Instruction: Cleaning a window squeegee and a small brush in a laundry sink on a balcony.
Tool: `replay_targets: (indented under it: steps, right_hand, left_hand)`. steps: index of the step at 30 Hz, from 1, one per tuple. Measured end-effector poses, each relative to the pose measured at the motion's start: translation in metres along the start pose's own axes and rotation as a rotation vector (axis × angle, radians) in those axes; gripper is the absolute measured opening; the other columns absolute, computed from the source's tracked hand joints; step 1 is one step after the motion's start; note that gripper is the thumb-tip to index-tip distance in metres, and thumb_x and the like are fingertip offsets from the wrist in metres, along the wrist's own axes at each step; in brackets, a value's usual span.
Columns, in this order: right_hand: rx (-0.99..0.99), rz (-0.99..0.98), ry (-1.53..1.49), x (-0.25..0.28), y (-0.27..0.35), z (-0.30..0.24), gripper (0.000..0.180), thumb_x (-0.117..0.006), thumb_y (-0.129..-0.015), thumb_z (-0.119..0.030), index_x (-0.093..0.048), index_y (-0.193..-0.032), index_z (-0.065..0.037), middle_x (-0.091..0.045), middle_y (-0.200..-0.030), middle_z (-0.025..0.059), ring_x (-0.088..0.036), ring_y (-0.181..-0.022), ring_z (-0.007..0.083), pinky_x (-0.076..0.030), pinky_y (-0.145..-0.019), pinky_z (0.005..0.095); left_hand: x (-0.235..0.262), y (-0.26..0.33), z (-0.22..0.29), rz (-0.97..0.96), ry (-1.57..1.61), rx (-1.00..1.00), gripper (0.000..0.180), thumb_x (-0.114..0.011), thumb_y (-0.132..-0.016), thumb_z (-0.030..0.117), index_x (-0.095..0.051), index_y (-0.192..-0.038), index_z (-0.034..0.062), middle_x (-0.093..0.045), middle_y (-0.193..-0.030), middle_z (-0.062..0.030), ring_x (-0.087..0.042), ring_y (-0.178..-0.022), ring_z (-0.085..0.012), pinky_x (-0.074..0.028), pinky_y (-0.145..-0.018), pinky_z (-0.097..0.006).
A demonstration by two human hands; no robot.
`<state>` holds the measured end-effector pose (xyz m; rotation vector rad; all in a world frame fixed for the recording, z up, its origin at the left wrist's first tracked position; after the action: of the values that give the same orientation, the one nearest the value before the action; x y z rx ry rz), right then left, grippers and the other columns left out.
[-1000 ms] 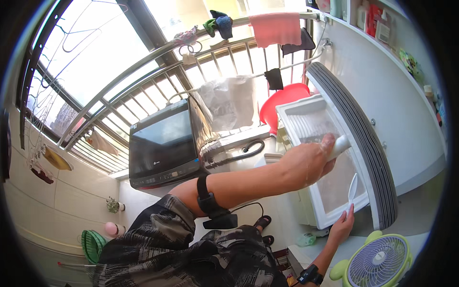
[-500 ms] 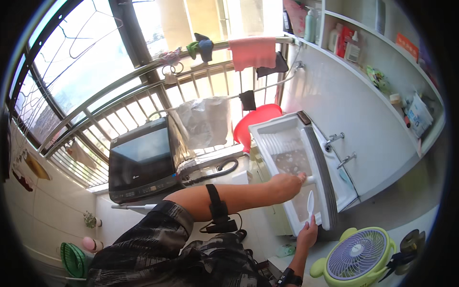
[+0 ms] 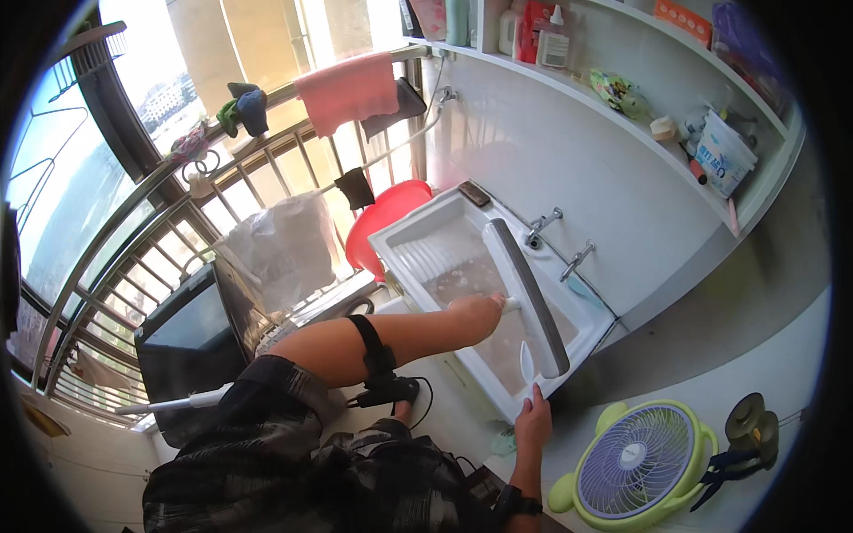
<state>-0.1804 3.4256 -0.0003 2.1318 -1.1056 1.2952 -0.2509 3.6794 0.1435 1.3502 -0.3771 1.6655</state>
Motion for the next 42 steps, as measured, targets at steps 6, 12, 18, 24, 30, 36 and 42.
replay_targets:
  steps: [6,12,18,24,30,36,42]
  right_hand:
    - [-0.116,0.019,-0.048,-0.036,-0.032,0.005,0.042,-0.062,-0.091,-0.014,-0.058,-0.133,-0.014,-0.064,-0.103,0.0156,-0.063,-0.094,0.0357,-0.051,-0.08,0.0449]
    - [-0.213,0.043,-0.038,-0.06,-0.056,-0.011,0.042,-0.063,-0.09,-0.013,-0.059,-0.132,-0.014,-0.066,-0.106,0.0175,-0.064,-0.095,0.0359,-0.051,-0.082,0.0428]
    - [-0.247,-0.06,-0.307,-0.081,-0.089,-0.064,0.04,-0.06,-0.091,-0.01,-0.059,-0.131,-0.007,-0.066,-0.117,0.0207,-0.066,-0.105,0.0346,-0.051,-0.09,0.0388]
    - [-0.246,-0.165,-0.411,-0.089,-0.123,-0.107,0.039,-0.059,-0.094,-0.013,-0.058,-0.132,-0.005,-0.066,-0.118,0.0223,-0.066,-0.107,0.0313,-0.051,-0.09,0.0358]
    - [-0.197,-0.287,-0.427,-0.124,-0.173,-0.146,0.039,-0.058,-0.095,-0.015,-0.058,-0.133,-0.007,-0.066,-0.118,0.0218,-0.067,-0.105,0.0307,-0.051,-0.09,0.0355]
    - [-0.167,-0.482,-0.408,-0.166,-0.226,-0.172,0.038,-0.057,-0.097,-0.02,-0.058,-0.133,-0.008,-0.066,-0.114,0.0226,-0.067,-0.1,0.0334,-0.051,-0.086,0.0357]
    - [0.089,-0.56,-0.238,-0.215,-0.258,-0.203,0.036,-0.054,-0.096,-0.025,-0.061,-0.13,-0.016,-0.067,-0.107,0.0218,-0.064,-0.093,0.0399,-0.052,-0.081,0.0431]
  left_hand:
    - [-0.029,-0.059,-0.096,-0.039,-0.061,-0.034,0.025,-0.041,-0.099,0.016,-0.054,-0.118,0.0046,-0.071,-0.094,-0.0166,-0.071,-0.088,-0.0353,-0.055,-0.071,-0.046]
    - [-0.058,-0.096,-0.172,-0.129,-0.02,0.007,0.025,-0.041,-0.099,0.017,-0.054,-0.116,0.0042,-0.071,-0.091,-0.0179,-0.071,-0.086,-0.0362,-0.055,-0.072,-0.047]
    - [-0.099,-0.132,-0.237,-0.213,0.053,0.107,0.025,-0.042,-0.099,0.018,-0.052,-0.118,0.0043,-0.071,-0.093,-0.0173,-0.071,-0.087,-0.0349,-0.056,-0.073,-0.046]
    - [-0.111,-0.155,-0.279,-0.29,0.034,0.133,0.032,-0.039,-0.1,0.017,-0.049,-0.126,0.0031,-0.07,-0.1,-0.02,-0.07,-0.094,-0.0366,-0.055,-0.078,-0.048]
    - [-0.126,-0.169,-0.328,-0.29,0.024,0.218,0.035,-0.041,-0.1,0.021,-0.048,-0.129,0.0018,-0.07,-0.102,-0.0205,-0.069,-0.096,-0.0372,-0.054,-0.08,-0.048]
    - [-0.124,-0.175,-0.349,-0.34,0.079,0.274,0.053,-0.048,-0.097,0.049,-0.05,-0.122,0.0021,-0.07,-0.098,-0.0208,-0.068,-0.094,-0.0385,-0.053,-0.08,-0.05]
    - [-0.119,-0.179,-0.343,-0.322,0.125,0.315,0.059,-0.042,-0.099,0.055,-0.05,-0.124,0.0022,-0.07,-0.095,-0.0212,-0.069,-0.092,-0.0389,-0.053,-0.081,-0.049]
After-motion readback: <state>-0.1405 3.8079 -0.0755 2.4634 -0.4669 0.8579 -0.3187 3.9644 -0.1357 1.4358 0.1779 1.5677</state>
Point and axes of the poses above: each hand's wrist, its own y-axis away from the middle knuckle, its own x-axis out of the back of the hand, z = x × y, the point moved 6 cm from there along -y, towards the middle knuckle
